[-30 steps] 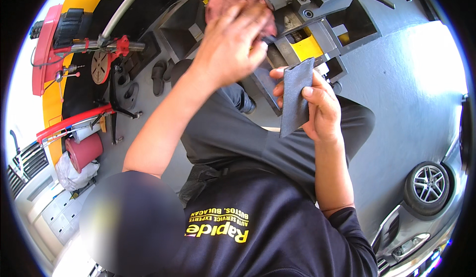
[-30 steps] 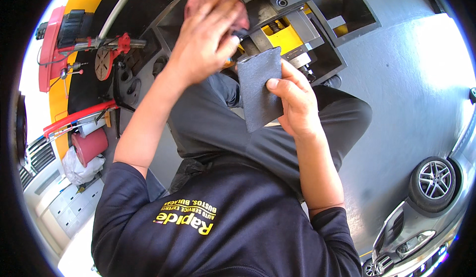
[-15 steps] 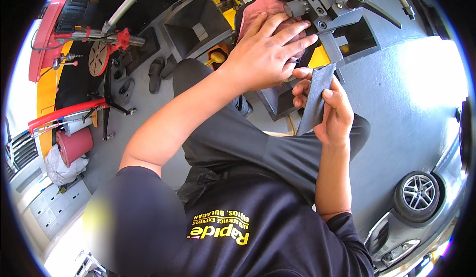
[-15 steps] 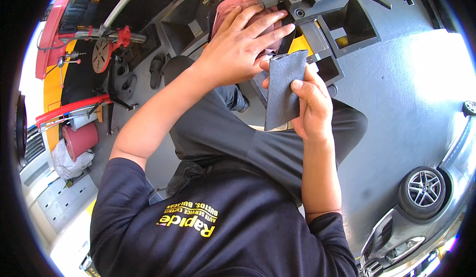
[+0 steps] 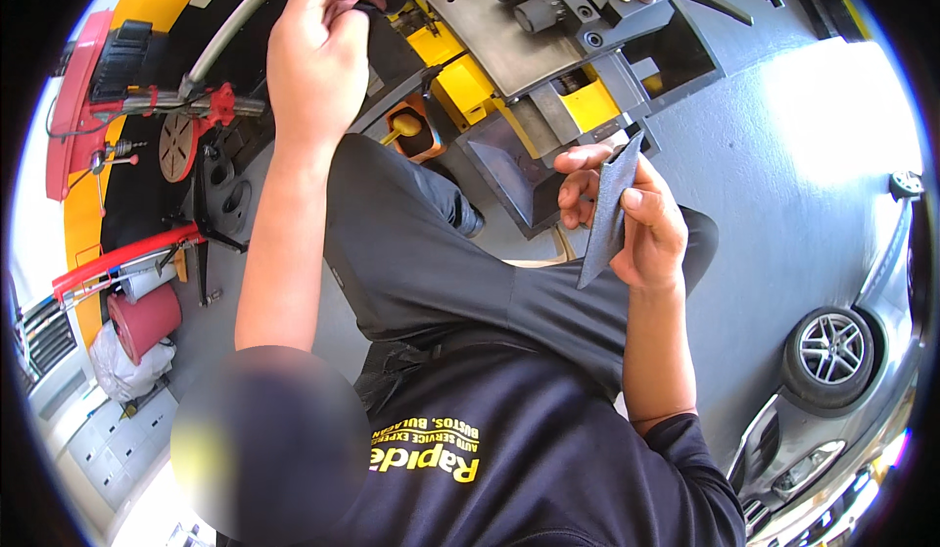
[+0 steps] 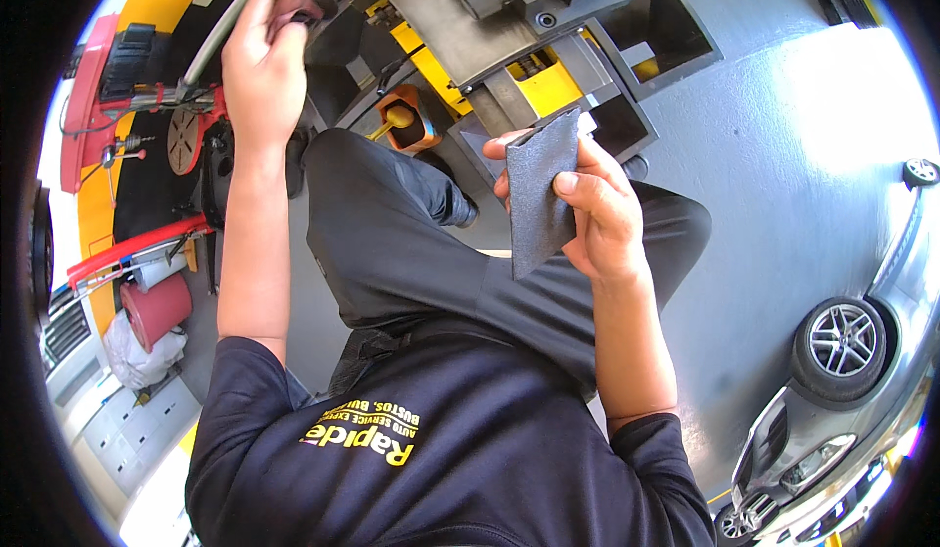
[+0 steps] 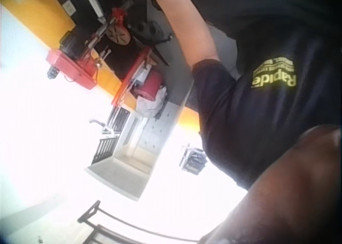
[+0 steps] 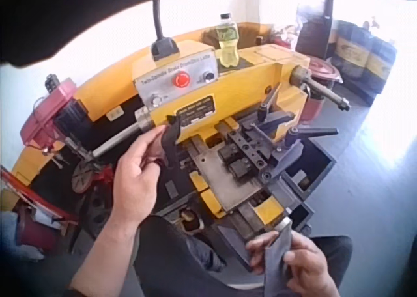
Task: The person cleans a yellow brake lathe using a green bottle and a cloth. They wipe the machine's surfaces and components, then handle a brake pad and a small metal part, placing them on the machine.
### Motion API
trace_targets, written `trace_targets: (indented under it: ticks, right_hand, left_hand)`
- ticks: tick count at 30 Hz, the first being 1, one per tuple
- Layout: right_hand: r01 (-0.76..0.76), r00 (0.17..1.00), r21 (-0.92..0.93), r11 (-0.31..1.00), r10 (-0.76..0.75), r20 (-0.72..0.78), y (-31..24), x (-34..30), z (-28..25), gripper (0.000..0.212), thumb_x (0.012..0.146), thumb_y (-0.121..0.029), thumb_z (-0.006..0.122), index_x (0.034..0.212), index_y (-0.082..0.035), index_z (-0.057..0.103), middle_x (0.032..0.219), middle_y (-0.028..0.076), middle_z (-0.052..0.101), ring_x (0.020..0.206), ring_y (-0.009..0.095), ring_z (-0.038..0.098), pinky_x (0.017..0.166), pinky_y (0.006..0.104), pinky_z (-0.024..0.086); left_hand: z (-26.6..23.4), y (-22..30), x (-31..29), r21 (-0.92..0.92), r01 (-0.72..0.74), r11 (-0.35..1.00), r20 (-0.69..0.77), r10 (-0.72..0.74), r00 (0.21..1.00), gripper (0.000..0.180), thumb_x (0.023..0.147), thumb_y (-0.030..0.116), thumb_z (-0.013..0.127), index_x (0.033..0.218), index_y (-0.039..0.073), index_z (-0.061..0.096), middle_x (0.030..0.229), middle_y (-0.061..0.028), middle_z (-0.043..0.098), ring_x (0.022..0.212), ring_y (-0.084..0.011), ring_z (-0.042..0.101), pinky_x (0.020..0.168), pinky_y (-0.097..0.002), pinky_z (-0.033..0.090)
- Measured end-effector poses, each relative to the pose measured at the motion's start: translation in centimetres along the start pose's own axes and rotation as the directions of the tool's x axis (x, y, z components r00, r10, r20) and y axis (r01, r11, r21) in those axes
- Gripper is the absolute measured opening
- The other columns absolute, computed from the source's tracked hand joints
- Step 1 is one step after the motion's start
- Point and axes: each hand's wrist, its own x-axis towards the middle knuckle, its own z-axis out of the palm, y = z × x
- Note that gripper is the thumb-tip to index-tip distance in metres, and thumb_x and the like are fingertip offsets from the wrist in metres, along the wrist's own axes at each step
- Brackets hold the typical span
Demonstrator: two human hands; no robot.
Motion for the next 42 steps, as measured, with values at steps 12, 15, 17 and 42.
trace_targets:
  ticks: [12, 15, 17, 42]
  right_hand:
    - [-0.031, 0.987, -0.087, 0.996, 0.017, -0.162, -0.1, 0.7, 2.0, 0.060, 0.091, -0.031, 0.064, 0.133, 0.011, 0.064, 0.118, 0.025, 0.074, 0.092, 0.025, 0.073, 0.082, 0.0350, 0.060]
    - [-0.013, 0.990, -0.106, 0.994, -0.002, -0.139, 0.2, 0.7, 2.3, 0.059, 0.092, -0.031, 0.064, 0.133, 0.011, 0.065, 0.119, 0.026, 0.074, 0.092, 0.025, 0.073, 0.083, 0.0350, 0.061]
    - [-0.021, 0.994, -0.094, 0.995, 0.011, -0.106, 0.0, 0.6, 1.9, 0.058, 0.092, -0.031, 0.064, 0.132, 0.011, 0.065, 0.119, 0.026, 0.074, 0.093, 0.025, 0.073, 0.084, 0.0349, 0.061]
    - [-0.030, 0.998, -0.064, 0.998, 0.026, -0.064, 0.5, 0.8, -0.5, 0.060, 0.097, -0.033, 0.067, 0.139, 0.008, 0.056, 0.142, 0.026, 0.064, 0.110, 0.028, 0.069, 0.089, 0.0428, 0.059]
  left_hand:
    - [6.2, -5.1, 3.0, 0.451, -0.178, 0.874, 0.476, -0.067, 0.877, 0.060, 0.106, 0.038, 0.057, 0.149, -0.004, 0.059, 0.168, -0.0298, 0.045, 0.162, -0.0443, 0.034, 0.132, -0.0510, 0.028]
    - [7.0, -6.9, 2.8, 0.451, -0.237, 0.860, 0.448, 0.012, 0.894, 0.056, 0.104, 0.038, 0.061, 0.149, 0.004, 0.061, 0.167, -0.0214, 0.049, 0.158, -0.0406, 0.041, 0.129, -0.0518, 0.034]
    - [7.0, -7.5, 1.9, 0.375, -0.269, 0.887, 0.413, 0.100, 0.905, 0.056, 0.105, 0.041, 0.053, 0.153, 0.015, 0.063, 0.173, -0.0019, 0.046, 0.160, -0.0318, 0.041, 0.130, -0.0545, 0.032]
    - [10.5, 1.9, -5.7, 0.514, -0.293, 0.807, 0.307, 0.146, 0.940, 0.067, 0.092, 0.067, 0.073, 0.148, 0.030, 0.071, 0.162, -0.0260, 0.049, 0.152, -0.0480, 0.043, 0.121, -0.0696, 0.031]
